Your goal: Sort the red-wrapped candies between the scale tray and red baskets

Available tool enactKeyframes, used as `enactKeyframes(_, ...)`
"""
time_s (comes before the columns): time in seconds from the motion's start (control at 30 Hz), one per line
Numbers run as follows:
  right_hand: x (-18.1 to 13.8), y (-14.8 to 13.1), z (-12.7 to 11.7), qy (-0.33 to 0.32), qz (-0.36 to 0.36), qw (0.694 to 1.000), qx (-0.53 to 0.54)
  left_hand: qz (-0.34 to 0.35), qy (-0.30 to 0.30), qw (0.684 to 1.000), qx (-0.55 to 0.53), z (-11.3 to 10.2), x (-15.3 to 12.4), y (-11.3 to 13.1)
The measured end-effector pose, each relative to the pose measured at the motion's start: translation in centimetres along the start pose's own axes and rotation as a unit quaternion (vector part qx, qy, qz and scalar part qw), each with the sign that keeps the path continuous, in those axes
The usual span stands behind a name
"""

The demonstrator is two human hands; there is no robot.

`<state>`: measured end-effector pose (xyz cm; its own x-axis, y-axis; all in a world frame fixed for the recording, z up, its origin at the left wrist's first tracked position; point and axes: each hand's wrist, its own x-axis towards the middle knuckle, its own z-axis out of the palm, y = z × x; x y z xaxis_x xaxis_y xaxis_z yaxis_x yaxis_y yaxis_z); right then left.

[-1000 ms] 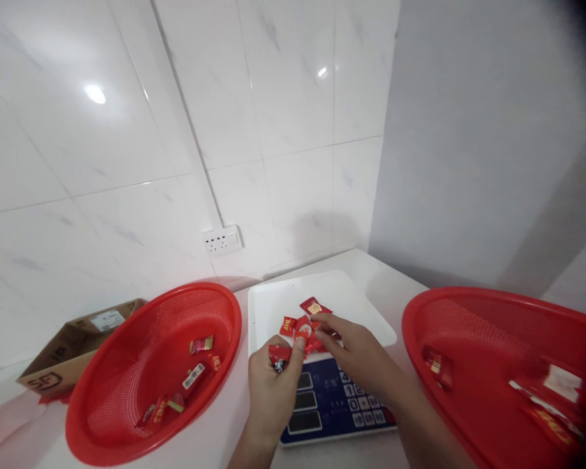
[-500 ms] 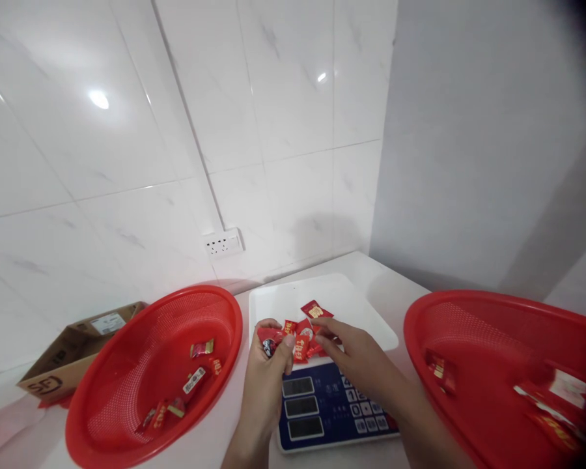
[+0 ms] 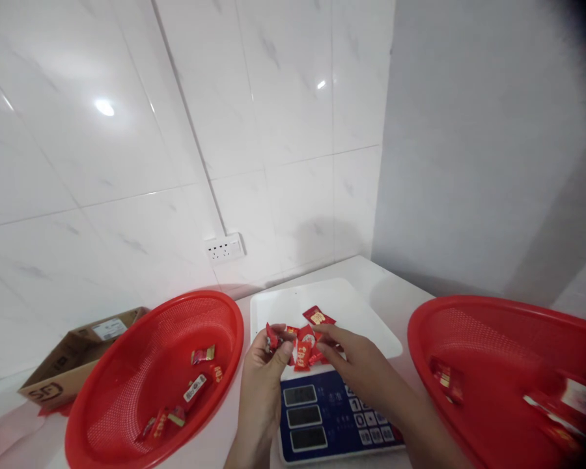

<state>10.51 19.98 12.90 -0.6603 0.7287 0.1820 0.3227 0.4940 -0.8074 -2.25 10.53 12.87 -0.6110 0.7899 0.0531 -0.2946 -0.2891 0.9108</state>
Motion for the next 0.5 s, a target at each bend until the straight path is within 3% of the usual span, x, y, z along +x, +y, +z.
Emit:
enactKeyframes(0.17, 0.05, 0.08, -0.02, -0.001, -0.006, 1.0, 0.0, -0.038, -0.04, 0.995, -0.082, 0.67, -0.35, 0.44)
enactKeyframes(0.33, 0.06, 0.1, -0.01, 0.003, -0.003, 1.0, -0.001, 0.011, -0.002, 0.999, -0.053, 0.64, -0.49, 0.3)
enactKeyframes(0.5, -0.01, -0.08, 0.0, -0.007, 0.004, 1.0, -0.004, 0.033, -0.006, 0.999, -0.011, 0.28, -0.41, -0.12)
